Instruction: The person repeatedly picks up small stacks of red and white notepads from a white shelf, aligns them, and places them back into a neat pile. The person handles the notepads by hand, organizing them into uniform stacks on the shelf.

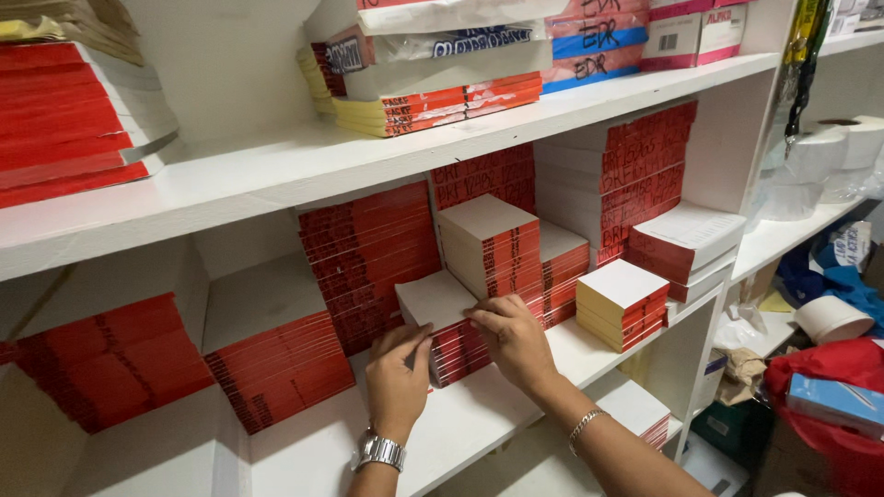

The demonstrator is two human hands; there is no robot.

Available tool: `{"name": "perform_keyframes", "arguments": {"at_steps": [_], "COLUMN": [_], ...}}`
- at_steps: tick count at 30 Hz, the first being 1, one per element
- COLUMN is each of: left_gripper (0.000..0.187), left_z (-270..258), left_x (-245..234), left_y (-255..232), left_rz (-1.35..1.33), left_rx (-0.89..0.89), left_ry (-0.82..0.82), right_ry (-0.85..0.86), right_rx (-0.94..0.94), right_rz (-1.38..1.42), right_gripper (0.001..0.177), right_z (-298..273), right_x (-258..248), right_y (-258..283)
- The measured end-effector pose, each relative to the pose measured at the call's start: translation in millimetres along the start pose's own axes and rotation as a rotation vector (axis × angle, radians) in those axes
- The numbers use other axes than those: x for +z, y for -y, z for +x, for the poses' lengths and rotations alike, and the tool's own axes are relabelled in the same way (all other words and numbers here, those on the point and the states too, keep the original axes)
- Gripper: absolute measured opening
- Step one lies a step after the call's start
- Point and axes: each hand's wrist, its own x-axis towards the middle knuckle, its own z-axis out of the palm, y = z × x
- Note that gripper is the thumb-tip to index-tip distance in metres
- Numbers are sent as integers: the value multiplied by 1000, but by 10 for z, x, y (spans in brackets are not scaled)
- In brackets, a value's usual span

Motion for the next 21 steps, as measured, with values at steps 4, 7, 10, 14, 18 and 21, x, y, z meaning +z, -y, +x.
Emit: {"name": "perform_keyframes", "arguments": {"at_steps": [4,7,10,14,18,21], "left_gripper": [21,21,22,22,22,39], "left_z": [-3,-6,12,-1,-13,-86], "left_x": [-27,-19,29,33,44,96], "left_y": [-51,-37,15,-15,25,128], "left_rz": [9,20,47,18,26,151], "left_rx": [30,-187,0,-11,75,-30], "left_ry": [5,84,24,13,-24,-40], "right_ry": [-38,-26,-1,4,-34,-129], "right_rx": [11,47,78,70,59,229], "right_rz": [16,-40,-10,4,60,130], "right_gripper": [17,17,18,18,25,35], "right_z": [1,-6,-10,-7,-93,-236], "right_x": [-17,-13,-10,-60,-106,-338], "right_y": [0,-9,-50,-22,-94,-23]}}
